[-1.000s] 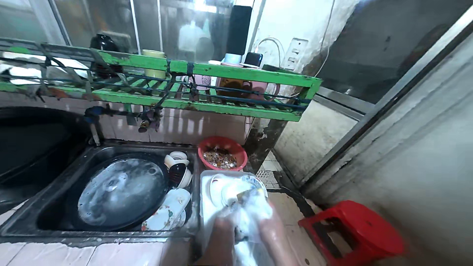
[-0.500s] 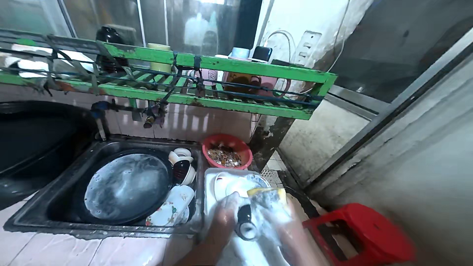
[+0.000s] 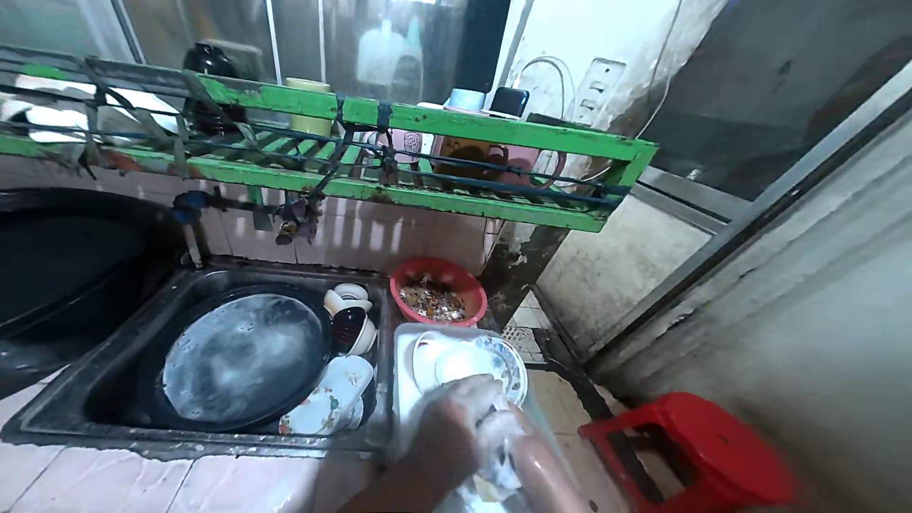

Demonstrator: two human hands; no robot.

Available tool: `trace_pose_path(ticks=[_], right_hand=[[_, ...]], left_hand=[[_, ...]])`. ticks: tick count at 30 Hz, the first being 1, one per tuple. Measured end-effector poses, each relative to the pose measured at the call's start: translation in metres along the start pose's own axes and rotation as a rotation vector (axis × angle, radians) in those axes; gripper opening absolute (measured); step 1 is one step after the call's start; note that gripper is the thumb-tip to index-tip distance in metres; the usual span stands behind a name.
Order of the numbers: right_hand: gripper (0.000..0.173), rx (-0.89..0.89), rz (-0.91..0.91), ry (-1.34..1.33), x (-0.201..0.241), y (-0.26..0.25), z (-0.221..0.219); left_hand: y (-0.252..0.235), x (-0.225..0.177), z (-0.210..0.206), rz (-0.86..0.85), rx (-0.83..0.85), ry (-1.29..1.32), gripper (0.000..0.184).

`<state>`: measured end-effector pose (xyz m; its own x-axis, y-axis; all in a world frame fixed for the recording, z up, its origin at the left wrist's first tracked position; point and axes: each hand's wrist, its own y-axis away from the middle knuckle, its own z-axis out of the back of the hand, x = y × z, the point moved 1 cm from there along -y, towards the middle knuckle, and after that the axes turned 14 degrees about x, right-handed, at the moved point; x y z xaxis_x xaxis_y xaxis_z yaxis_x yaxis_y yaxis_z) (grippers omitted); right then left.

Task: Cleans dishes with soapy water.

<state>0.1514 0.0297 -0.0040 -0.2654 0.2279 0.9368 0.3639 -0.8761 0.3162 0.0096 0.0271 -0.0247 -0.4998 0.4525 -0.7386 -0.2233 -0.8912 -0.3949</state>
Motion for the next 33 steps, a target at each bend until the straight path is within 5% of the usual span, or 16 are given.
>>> trace_pose_path(ticks=[2,5,8,10,12,14,16,18,19,21,22,24,26,28,30,33], right_hand=[[0.051,-0.045,0.102,0.195,0.001,0.008,-0.01],[0.052,-0.001,0.479,0.633,-0.001,0.03,-0.016],[0.047,0.072,0.594,0.694,-0.007,0.033,-0.013],[0.052,0.028,0.326,0.251,-0.007,0.026,-0.008],[0.04,-0.134,0.124,-0.147,-0.007,0.015,-0.008],[0.042,-0.188,0.125,-0.085,-0.002,0.016,-0.011],[0.055,-0.083,0.277,0.359,-0.003,0.026,-0.012],[0.048,0.028,0.52,0.849,-0.008,0.032,-0.014],[0.041,0.07,0.621,0.959,-0.01,0.033,-0.015],[0.038,0.083,0.622,0.876,-0.012,0.032,-0.015],[0.046,0.053,0.511,0.668,-0.01,0.031,-0.013],[0.052,-0.1,0.218,0.096,-0.004,0.021,-0.011],[0.05,-0.172,0.138,-0.029,0.005,0.019,-0.01],[0.058,-0.038,0.281,0.342,0.004,0.029,-0.008],[0.045,0.095,0.559,0.868,-0.001,0.036,-0.01],[0.042,0.088,0.638,0.798,-0.014,0.028,-0.007]], left_hand=[[-0.001,-0.004,-0.004,0.007,-0.022,-0.044,0.027],[-0.016,-0.013,0.028,0.556,0.488,0.413,0.028],[-0.025,0.0,0.03,0.73,0.555,0.682,0.029],[-0.024,-0.004,0.019,0.636,0.3,0.625,0.042],[-0.018,-0.003,-0.005,0.217,-0.03,0.347,0.031],[-0.013,0.001,-0.02,-0.081,-0.141,0.054,0.025],[-0.007,-0.002,-0.006,0.053,0.12,-0.003,0.025],[-0.019,-0.003,0.019,0.434,0.623,0.25,0.029],[-0.023,0.0,0.022,0.627,0.696,0.456,0.028],[-0.025,0.0,0.023,0.809,0.617,0.678,0.041],[-0.025,-0.005,0.023,0.753,0.508,0.659,0.049],[-0.022,-0.008,0.01,0.409,0.202,0.49,0.039],[-0.018,-0.009,-0.003,0.123,0.046,0.299,0.033],[-0.018,-0.007,0.008,0.245,0.312,0.347,0.038],[-0.026,-0.006,0.029,0.452,0.713,0.445,0.038],[-0.027,-0.013,0.032,0.644,0.655,0.498,0.056]])
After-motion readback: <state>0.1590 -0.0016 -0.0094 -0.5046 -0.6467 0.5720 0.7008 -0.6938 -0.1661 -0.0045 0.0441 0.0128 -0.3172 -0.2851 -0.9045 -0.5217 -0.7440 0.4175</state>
